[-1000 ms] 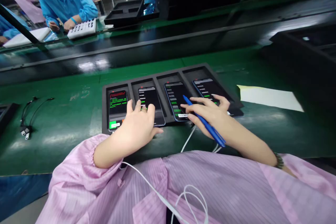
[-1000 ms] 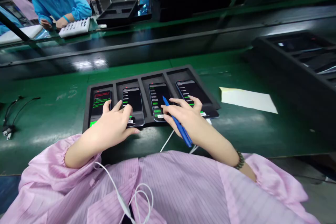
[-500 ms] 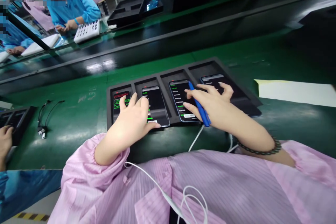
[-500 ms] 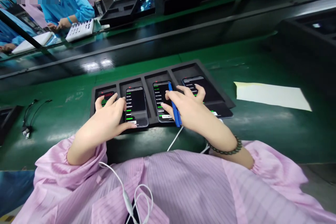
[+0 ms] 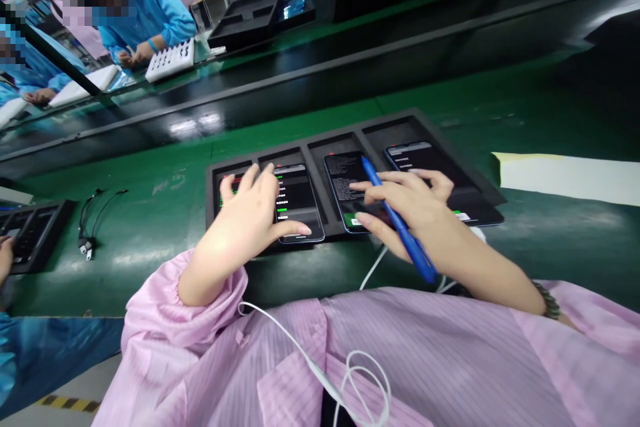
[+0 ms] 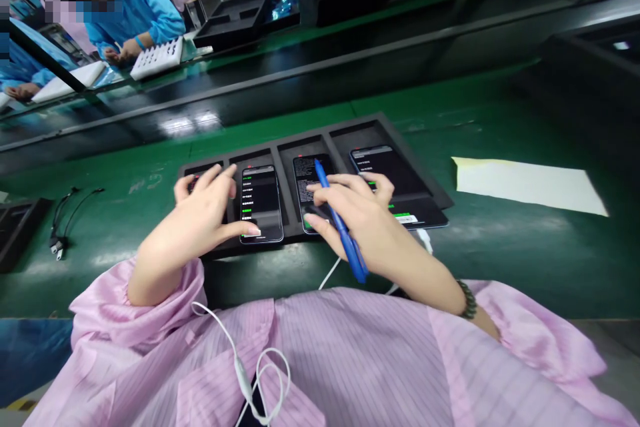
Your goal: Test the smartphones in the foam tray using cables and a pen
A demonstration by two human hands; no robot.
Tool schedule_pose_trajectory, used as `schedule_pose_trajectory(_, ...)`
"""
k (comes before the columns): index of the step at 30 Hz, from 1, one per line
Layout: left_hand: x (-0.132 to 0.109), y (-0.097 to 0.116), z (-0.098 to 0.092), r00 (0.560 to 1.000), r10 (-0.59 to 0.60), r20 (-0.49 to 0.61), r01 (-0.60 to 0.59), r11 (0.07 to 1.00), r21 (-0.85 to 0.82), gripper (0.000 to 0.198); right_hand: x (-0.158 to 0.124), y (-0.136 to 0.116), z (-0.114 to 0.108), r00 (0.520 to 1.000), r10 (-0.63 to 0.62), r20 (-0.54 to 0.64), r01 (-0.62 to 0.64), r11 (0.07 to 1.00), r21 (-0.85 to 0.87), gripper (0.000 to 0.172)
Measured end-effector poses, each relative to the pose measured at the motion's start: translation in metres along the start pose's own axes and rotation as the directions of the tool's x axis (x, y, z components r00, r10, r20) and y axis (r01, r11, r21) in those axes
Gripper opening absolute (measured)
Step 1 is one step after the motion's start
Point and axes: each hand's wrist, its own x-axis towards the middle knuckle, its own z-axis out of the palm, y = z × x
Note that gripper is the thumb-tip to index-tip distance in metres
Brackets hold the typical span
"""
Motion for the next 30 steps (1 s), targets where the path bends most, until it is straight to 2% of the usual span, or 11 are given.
schedule_pose_trajectory(3,-0.046,-0.012,-0.033,0.967,-0.096,-0.238,0.103,0.995,0.016,0.06,0.003,-0.025,-0.005,0.995,-0.094,0.014,0.088,0.965,0.245,0.015)
schedule_pose_trajectory(6,-0.1,-0.019,-0.064,0.895,-0.263,-0.361,0.259,0.964,-0.06,0.04,0.009,-0.05,-0.004,0.979,-0.171,0.111,0.096,0.866,0.49,0.026)
schedule_pose_trajectory(8,-0.127,-0.021,-0.074,0.844,-0.364,-0.394,0.343,0.931,-0.125,0.031,0.015,-0.064,0.002,0.962,-0.218,0.166,0.093,0.83,0.551,0.025)
schedule_pose_trajectory(10,-0.143,-0.022,-0.073,0.841,-0.412,-0.352,0.376,0.911,-0.169,0.026,0.023,-0.078,0.012,0.943,-0.277,0.183,0.144,0.839,0.525,0.025)
schedule_pose_trajectory(14,-0.149,-0.03,-0.051,0.904,-0.402,-0.145,0.358,0.898,-0.255,0.023,0.042,-0.108,0.04,0.84,-0.457,0.293,0.318,0.852,0.416,0.027)
schedule_pose_trajectory(16,-0.146,-0.037,-0.037,0.922,-0.382,-0.061,0.343,0.881,-0.326,0.021,0.05,-0.123,0.054,0.795,-0.5,0.344,0.368,0.848,0.382,0.027)
schedule_pose_trajectory(19,-0.14,-0.049,-0.015,0.93,-0.366,-0.007,0.332,0.851,-0.406,0.02,0.058,-0.135,0.066,0.776,-0.512,0.369,0.398,0.851,0.343,0.027)
schedule_pose_trajectory(21,-0.135,-0.054,0.002,0.93,-0.367,0.009,0.332,0.833,-0.443,0.02,0.058,-0.133,0.066,0.793,-0.503,0.343,0.386,0.851,0.355,0.028)
schedule_pose_trajectory(26,-0.122,-0.051,0.051,0.922,-0.387,0.022,0.302,0.683,-0.665,0.026,0.051,-0.11,0.051,0.923,-0.35,0.161,0.251,0.863,0.439,0.03)
schedule_pose_trajectory(28,-0.119,-0.046,0.07,0.916,-0.4,-0.016,0.272,0.651,-0.709,0.03,0.05,-0.103,0.048,0.949,-0.272,0.163,0.174,0.876,0.45,0.027)
schedule_pose_trajectory(30,-0.115,-0.042,0.087,0.9,-0.421,-0.114,0.221,0.665,-0.714,0.03,0.053,-0.101,0.049,0.965,-0.213,0.156,0.122,0.884,0.451,0.024)
